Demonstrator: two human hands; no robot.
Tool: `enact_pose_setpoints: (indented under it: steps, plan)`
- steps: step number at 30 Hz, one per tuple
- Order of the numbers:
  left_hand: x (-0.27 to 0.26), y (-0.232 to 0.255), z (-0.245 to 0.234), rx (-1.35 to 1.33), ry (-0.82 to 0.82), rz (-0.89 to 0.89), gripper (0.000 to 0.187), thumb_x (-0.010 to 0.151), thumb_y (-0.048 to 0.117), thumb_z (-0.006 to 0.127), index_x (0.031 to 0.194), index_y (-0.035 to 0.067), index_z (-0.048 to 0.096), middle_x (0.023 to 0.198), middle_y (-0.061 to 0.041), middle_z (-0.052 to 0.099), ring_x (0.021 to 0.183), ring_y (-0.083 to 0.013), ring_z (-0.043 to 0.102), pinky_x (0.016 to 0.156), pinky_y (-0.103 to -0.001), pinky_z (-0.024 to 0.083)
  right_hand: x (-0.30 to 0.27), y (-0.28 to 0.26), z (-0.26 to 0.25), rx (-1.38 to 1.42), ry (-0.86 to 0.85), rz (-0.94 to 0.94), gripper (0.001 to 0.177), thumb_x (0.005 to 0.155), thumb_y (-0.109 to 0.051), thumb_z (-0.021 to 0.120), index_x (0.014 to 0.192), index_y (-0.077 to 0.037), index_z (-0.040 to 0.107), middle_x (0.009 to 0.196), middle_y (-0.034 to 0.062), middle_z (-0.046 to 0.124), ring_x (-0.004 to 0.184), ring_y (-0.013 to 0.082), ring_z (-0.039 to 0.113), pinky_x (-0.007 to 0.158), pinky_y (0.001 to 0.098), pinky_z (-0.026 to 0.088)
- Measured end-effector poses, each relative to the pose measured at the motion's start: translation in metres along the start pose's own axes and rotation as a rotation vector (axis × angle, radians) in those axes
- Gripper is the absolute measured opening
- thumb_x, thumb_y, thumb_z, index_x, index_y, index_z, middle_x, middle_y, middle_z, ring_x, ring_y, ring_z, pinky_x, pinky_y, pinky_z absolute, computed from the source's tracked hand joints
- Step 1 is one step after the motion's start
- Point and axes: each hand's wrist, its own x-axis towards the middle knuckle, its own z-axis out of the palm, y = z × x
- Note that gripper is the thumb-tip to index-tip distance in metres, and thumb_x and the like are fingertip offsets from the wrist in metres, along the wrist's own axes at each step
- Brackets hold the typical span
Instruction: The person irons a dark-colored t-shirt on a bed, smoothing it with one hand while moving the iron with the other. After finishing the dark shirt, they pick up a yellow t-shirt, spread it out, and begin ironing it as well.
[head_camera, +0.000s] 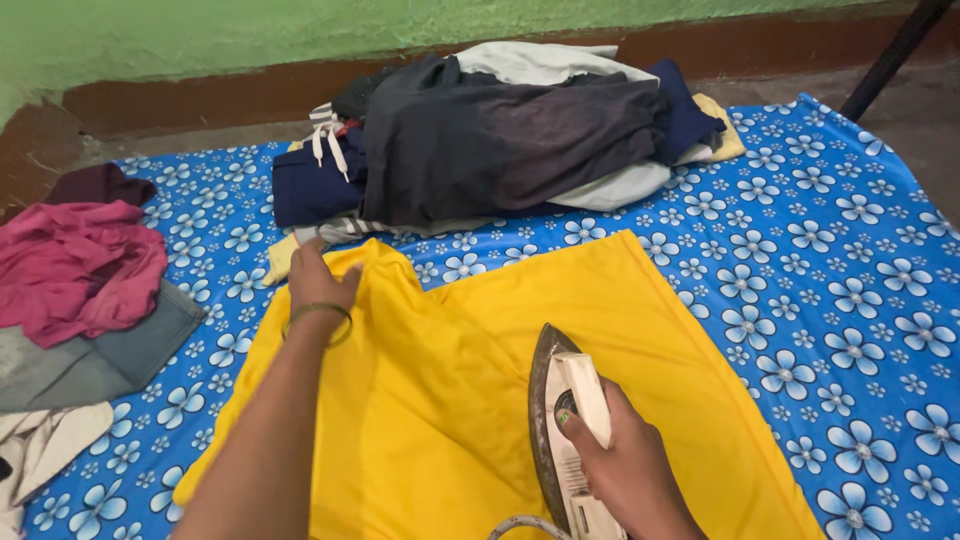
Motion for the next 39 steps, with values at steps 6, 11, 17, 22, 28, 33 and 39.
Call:
enact_pose_setpoints:
  steps: [6,11,17,22,28,33,39]
  plan:
    - [-0.128,-0.005,0.037,0.218,0.066,-0.056,0.071,0.094,0.050,0.057,0.152,0.012,0.041,0.162,-0.016,0.034,0.149,-0.0397,0.029,0.113,-0.063,0.027,0.004,0.004,0.001,-0.051,0.002,-0.047,0.045,0.089,-0.032,0.069,0.129,-0.012,0.060,0.092,0.0188,0.077,0.079,0.0335,0.075,0.077,0.0433,0.057]
    - [-0.215,-0.017,0.028,0.513,-0.023,-0.093,0.068,0.098,0.057,0.036,0.156,0.023,0.033,0.167,-0.007,0.024,0.155,-0.0283,0.017,0.118,-0.064,0.013,0.030,0.007,0.009,-0.215,0.063,-0.108,0.046,0.086,-0.031,0.069,0.127,-0.012,0.059,0.106,0.0211,0.075,0.102,0.0413,0.071,0.089,0.0480,0.055]
    - [-0.223,-0.044,0.014,0.596,0.068,-0.326,0.069,0.095,0.053,0.038,0.159,0.029,0.031,0.169,-0.004,0.023,0.154,-0.0368,0.016,0.115,-0.070,0.011,0.098,0.013,0.002,-0.305,0.189,-0.169,0.049,0.083,-0.034,0.072,0.127,-0.015,0.060,0.111,0.0234,0.072,0.107,0.0454,0.067,0.092,0.0520,0.053]
    - [-0.220,-0.064,0.015,0.635,0.163,-0.433,0.069,0.096,0.049,0.039,0.161,0.028,0.031,0.168,-0.006,0.027,0.155,-0.0423,0.016,0.115,-0.073,0.008,0.168,0.023,-0.043,-0.343,0.354,-0.144,0.053,0.084,-0.036,0.075,0.128,-0.009,0.060,0.115,0.0257,0.071,0.108,0.0457,0.067,0.094,0.0526,0.052]
    - [-0.220,-0.057,0.014,0.672,0.166,-0.422,0.067,0.097,0.046,0.041,0.161,0.025,0.035,0.170,-0.008,0.030,0.158,-0.0380,0.017,0.117,-0.071,0.010,0.161,0.012,-0.083,-0.194,0.270,-0.048,0.041,0.091,-0.024,0.069,0.129,-0.010,0.061,0.079,0.0191,0.074,0.057,0.0319,0.070,0.060,0.0451,0.056]
    - [-0.217,-0.030,-0.009,0.714,0.052,-0.167,0.069,0.092,0.039,0.047,0.159,0.022,0.036,0.169,-0.006,0.030,0.158,-0.0269,0.020,0.123,-0.059,0.015,0.104,0.014,-0.062,-0.123,0.164,-0.115,0.038,0.086,-0.026,0.073,0.120,-0.010,0.065,0.071,0.0163,0.070,0.047,0.0243,0.062,0.050,0.0440,0.052]
    - [-0.212,-0.024,-0.012,0.433,-0.036,0.182,0.052,0.095,0.028,0.046,0.146,0.016,0.046,0.156,-0.005,0.043,0.148,-0.0241,0.032,0.122,-0.046,0.023,0.043,0.004,0.004,-0.158,-0.095,-0.417,0.047,0.079,-0.027,0.078,0.123,-0.013,0.065,0.093,0.0146,0.077,0.083,0.0288,0.076,0.073,0.0418,0.058]
